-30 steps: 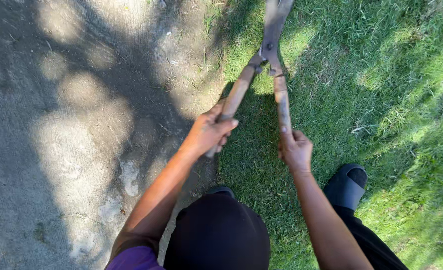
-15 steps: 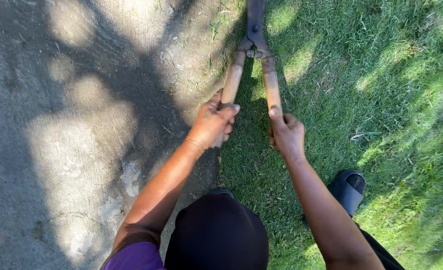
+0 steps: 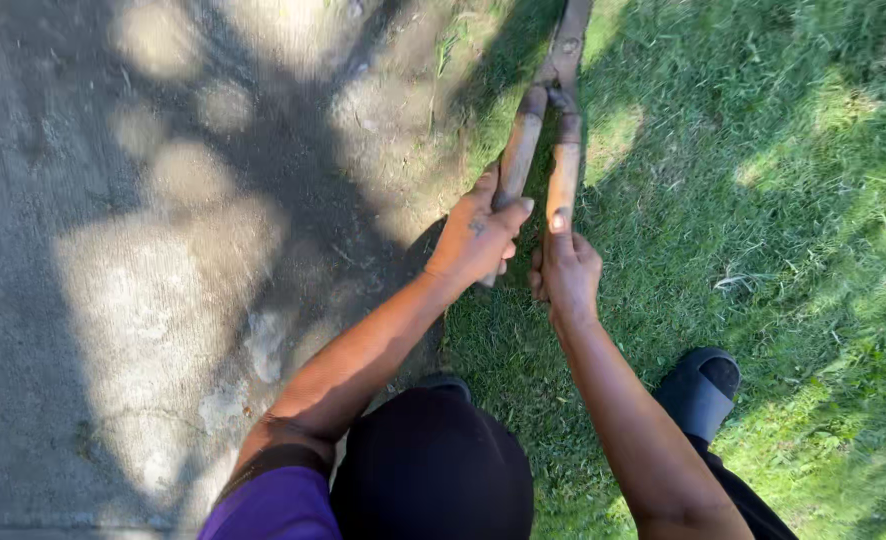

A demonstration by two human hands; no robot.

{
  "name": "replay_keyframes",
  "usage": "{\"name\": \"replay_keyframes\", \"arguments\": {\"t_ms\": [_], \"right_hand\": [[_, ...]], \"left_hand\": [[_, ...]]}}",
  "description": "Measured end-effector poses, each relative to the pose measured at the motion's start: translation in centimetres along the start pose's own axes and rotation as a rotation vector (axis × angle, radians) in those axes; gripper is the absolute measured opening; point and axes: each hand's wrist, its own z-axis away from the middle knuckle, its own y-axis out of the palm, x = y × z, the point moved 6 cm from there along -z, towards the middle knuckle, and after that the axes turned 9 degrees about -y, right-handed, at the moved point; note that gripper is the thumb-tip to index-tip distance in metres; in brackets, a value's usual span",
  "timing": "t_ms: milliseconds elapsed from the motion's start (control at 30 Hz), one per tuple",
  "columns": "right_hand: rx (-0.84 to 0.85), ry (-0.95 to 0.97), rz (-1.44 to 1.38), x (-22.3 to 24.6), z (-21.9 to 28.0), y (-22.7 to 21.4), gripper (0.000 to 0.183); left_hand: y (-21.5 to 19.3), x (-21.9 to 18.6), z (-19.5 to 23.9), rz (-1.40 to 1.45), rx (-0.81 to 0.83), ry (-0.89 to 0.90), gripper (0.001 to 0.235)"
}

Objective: The person uses manual grass shears to trim grass along the edge of a concrete path. They repeatedly squeeze the shears to cut the grass and move forward along the path, maintaining a consistent trimming motion.

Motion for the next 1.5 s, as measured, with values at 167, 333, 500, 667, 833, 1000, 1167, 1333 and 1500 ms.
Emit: {"name": "replay_keyframes", "arguments": {"t_ms": [167,333,500,667,833,1000,1167,1333,1500], "right_hand": [[0.031,-0.104,0.261,3.8,0.9,-3.0,0.04],[0.126,-0.264,0.373,7.4,-4.3,-1.7,0.054],[0.09,-0.357,0.326,7.3,-6.2,0.9,0.05],[-0.007,-0.131,0.225,3.6,-1.7,0.5,0.048],[0.016,-0.113,0.289,3.7,1.4,-2.7,0.042],[0.131,-0.206,0.673,3.7,-3.1,-5.5,0.046],[-0.078,-0.099,0.15,-1.7,-2.0,-1.6,0.042],[-0.147,-0.077,0.155,-3.8,4.2,-4.7,0.043],[0.0,-0.203,0.629,-0.2,0.2,-9.2,0.043]], "left_hand": [[-5.5,0.7,2.6,0.121,0.011,-0.186,0.069],[-9.5,-2.7,0.3,0.156,0.018,-0.174,0.058],[-5.3,-2.6,-3.9,0.227,-0.007,-0.116,0.058],[-2.3,2.1,-3.1,0.194,-0.013,-0.082,0.064],[-5.5,2.5,1.3,0.068,0.057,-0.144,0.064],[-6.7,1.3,1.4,0.186,0.075,-0.152,0.06],[-1.9,2.4,-2.4,-0.028,0.024,-0.076,0.074],[0.7,4.7,-1.0,-0.147,0.273,-0.101,0.073],[-4.2,3.7,1.7,-0.113,0.074,-0.166,0.071]]}}
